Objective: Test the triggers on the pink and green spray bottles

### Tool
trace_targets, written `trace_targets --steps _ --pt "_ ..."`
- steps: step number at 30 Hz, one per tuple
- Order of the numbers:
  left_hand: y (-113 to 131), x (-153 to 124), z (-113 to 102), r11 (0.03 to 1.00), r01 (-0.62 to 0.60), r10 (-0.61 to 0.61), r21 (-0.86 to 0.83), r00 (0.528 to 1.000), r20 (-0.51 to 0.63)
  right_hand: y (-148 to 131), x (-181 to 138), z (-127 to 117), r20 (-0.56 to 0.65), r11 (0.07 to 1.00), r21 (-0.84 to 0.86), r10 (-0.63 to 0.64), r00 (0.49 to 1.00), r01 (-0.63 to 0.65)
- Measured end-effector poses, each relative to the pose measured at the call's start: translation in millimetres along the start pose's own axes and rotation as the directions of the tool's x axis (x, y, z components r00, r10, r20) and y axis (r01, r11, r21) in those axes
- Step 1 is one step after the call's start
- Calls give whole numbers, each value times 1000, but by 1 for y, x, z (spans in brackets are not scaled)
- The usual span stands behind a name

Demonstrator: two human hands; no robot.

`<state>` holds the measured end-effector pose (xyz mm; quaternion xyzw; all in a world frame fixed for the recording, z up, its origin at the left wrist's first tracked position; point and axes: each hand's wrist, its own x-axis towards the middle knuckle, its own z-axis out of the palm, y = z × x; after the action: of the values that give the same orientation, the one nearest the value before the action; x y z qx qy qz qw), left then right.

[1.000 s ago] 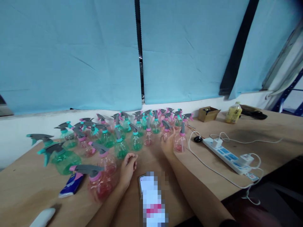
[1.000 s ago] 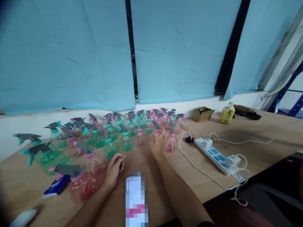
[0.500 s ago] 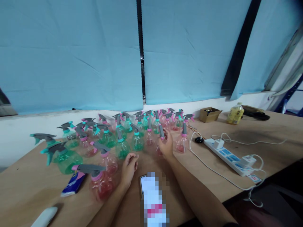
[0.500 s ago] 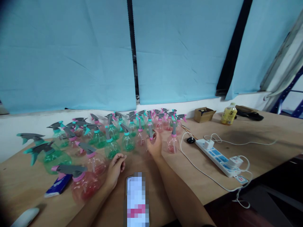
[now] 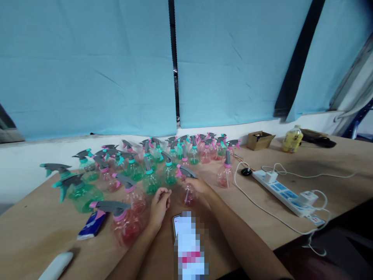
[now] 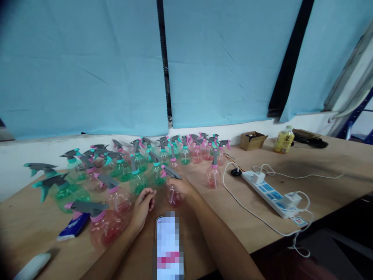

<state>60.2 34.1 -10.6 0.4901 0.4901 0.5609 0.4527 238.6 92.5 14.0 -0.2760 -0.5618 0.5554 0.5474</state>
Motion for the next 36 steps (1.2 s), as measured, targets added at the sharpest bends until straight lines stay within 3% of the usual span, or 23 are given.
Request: trace_targets --steps 5,12,19,25,36 --pt "-2 0 -1 1000 -19 19 10 1000 7 -20 0 5 161 999 -41 -16 987 23" --pt "-7 3 -3 1000 -30 30 -2 999 13 -22 -5 4 156 1000 -2 17 988 -17" --pt "-7 2 -3 999 -36 36 -7 999 26 -15 1 -3 277 998 -53 42 960 -28" --pt "-4 0 -2 999 -33 33 3 999 20 -18 0 1 240 1000 0 -10 971 11" --pt "0 -3 1 1000 -9 9 1 1000 7 -14 1 13 249 999 -42 27 968 -17"
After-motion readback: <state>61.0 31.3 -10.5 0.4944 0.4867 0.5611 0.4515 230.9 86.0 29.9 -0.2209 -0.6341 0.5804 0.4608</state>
